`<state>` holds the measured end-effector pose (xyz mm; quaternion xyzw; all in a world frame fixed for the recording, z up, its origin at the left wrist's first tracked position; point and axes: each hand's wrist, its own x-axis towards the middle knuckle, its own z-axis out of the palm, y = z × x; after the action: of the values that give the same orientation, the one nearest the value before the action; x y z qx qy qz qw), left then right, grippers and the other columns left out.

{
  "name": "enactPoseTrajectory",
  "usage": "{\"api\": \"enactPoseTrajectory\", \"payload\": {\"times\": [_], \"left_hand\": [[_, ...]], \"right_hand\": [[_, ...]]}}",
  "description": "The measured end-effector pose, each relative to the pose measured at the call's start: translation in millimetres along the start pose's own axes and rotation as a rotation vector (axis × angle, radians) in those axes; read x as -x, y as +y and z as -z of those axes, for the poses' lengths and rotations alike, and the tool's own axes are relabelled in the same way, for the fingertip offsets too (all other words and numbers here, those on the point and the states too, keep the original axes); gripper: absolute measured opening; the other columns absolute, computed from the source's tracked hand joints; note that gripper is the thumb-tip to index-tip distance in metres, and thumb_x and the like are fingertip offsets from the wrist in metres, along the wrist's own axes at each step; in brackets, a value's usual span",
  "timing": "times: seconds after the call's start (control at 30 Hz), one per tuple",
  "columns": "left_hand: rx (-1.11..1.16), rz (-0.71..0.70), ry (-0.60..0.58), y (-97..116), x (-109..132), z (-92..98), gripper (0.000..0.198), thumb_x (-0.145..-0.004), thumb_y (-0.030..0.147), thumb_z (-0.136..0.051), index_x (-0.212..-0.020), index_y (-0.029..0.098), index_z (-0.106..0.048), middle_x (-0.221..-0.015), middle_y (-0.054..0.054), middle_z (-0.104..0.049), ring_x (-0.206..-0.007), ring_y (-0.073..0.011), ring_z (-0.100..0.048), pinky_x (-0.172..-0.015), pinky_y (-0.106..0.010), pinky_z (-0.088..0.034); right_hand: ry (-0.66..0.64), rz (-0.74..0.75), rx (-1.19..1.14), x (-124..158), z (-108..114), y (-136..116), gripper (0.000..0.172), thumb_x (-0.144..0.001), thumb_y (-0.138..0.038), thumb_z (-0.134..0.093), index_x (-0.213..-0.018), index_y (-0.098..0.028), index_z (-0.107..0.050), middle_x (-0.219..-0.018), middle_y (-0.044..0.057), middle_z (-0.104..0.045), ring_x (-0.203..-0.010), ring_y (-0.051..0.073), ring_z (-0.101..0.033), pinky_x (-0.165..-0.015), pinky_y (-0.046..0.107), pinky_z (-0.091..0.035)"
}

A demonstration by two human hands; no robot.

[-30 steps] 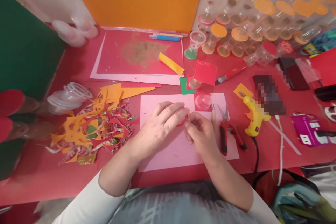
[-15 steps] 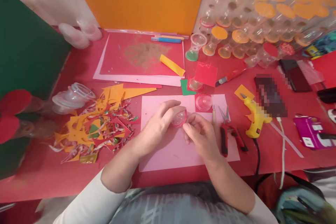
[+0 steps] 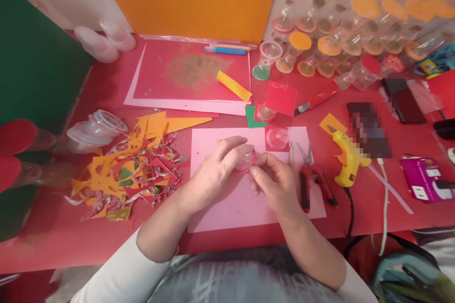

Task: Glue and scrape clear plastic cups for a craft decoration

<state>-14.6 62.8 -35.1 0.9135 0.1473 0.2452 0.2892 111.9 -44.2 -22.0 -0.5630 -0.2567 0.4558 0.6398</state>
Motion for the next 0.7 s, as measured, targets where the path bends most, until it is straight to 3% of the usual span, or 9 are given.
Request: {"api": "enactPoseTrajectory", "payload": {"times": [0.7], "left_hand": [[-0.132,-0.058,-0.003,5.4,-3.2,7.3,0.028,-0.101,0.016,-0.044,-0.128,0.020,-0.050,-0.123,-0.013,-0.062,-0.113,-0.0226,-0.061,-0.092,-0.036,-0.058]], "right_hand": [[0.034,-0.039,0.091,-5.7,3.7,1.3,0.013,-0.074,-0.023,-0.065,-0.066,-0.022,-0.055,-0.043,-0.009,-0.048,-0.036,0.007,-0.040,-0.036,0.018,-0.032]]}}
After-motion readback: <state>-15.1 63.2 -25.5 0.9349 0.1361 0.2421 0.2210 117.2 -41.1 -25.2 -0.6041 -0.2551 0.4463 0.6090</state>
